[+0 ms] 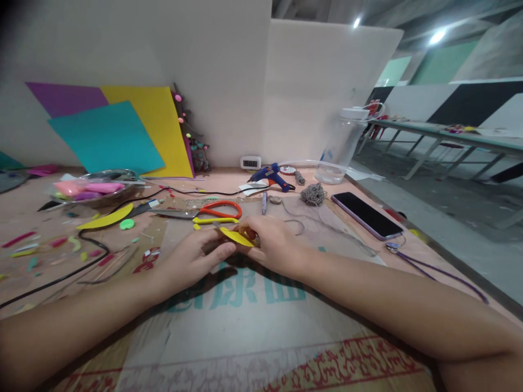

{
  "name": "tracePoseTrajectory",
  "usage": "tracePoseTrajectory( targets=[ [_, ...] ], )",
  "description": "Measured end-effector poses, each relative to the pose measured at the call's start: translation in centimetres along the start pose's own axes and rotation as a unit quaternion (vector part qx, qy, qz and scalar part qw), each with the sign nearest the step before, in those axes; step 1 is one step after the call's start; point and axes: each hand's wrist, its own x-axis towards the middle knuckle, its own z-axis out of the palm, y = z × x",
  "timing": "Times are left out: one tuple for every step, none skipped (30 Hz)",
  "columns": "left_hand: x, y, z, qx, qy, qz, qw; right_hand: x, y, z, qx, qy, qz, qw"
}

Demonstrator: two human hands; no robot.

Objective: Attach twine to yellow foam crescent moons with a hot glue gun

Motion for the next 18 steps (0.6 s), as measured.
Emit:
tracePoseTrajectory(
  targets=[
    [0.03, -0.02, 0.02, -0.006, 0.000, -0.002, 1.000, 0.04, -0.14, -0.08, -0.004, -0.002, -0.008, 1.000],
    [0.07, -0.02, 0.03, -0.014, -0.001, -0.002, 1.000, 0.08, -0.28, -0.15, -0.010, -0.002, -0.010, 1.000],
    [0.12, -0.01, 0.04, -0.025, -0.002, -0.004, 1.000, 0.12, -0.42, -0.21, -0.015, -0.003, -0.008, 1.000],
    [0.17, 0.00, 0.04, -0.036, -0.004, -0.006, 0.999, 0.16, -0.54, -0.26, -0.018, -0.005, -0.003, 1.000],
    [0.21, 0.03, 0.04, -0.046, -0.008, -0.009, 0.999, 0.19, -0.64, -0.29, -0.020, -0.008, 0.003, 1.000],
    [0.23, 0.07, 0.04, -0.056, -0.012, -0.012, 0.998, 0.21, -0.73, -0.30, -0.020, -0.015, 0.010, 1.000],
    [0.23, 0.11, 0.04, -0.065, -0.014, -0.015, 0.998, 0.22, -0.79, -0.29, -0.020, -0.022, 0.017, 0.999],
    [0.22, 0.15, 0.04, -0.073, -0.012, -0.015, 0.997, 0.21, -0.83, -0.26, -0.019, -0.032, 0.024, 0.999],
    [0.20, 0.21, 0.03, -0.078, -0.005, -0.014, 0.997, 0.19, -0.85, -0.21, -0.020, -0.039, 0.027, 0.999],
    [0.18, 0.26, 0.03, -0.083, 0.003, -0.012, 0.996, 0.14, -0.85, -0.14, -0.022, -0.047, 0.029, 0.998],
    [0.17, 0.33, 0.02, -0.085, 0.011, -0.011, 0.996, 0.09, -0.84, -0.07, -0.025, -0.056, 0.029, 0.998],
    [0.17, 0.39, 0.00, -0.084, 0.017, -0.011, 0.996, 0.03, -0.82, -0.01, -0.027, -0.063, 0.026, 0.997],
    [0.18, 0.45, -0.01, -0.080, 0.022, -0.011, 0.996, -0.03, -0.79, 0.03, -0.029, -0.068, 0.024, 0.997],
    [0.21, 0.50, -0.03, -0.076, 0.025, -0.012, 0.997, -0.08, -0.77, 0.04, -0.030, -0.069, 0.023, 0.997],
    [0.25, 0.54, -0.05, -0.074, 0.027, -0.014, 0.997, -0.12, -0.75, 0.02, -0.030, -0.069, 0.023, 0.997],
    [0.30, 0.55, -0.05, -0.074, 0.027, -0.016, 0.997, -0.14, -0.72, -0.02, -0.028, -0.069, 0.022, 0.997],
    [0.34, 0.53, -0.05, -0.077, 0.027, -0.017, 0.996, -0.14, -0.69, -0.09, -0.025, -0.067, 0.019, 0.997],
    [0.38, 0.48, -0.04, -0.084, 0.026, -0.018, 0.996, -0.13, -0.64, -0.16, -0.021, -0.068, 0.015, 0.997]
  ],
)
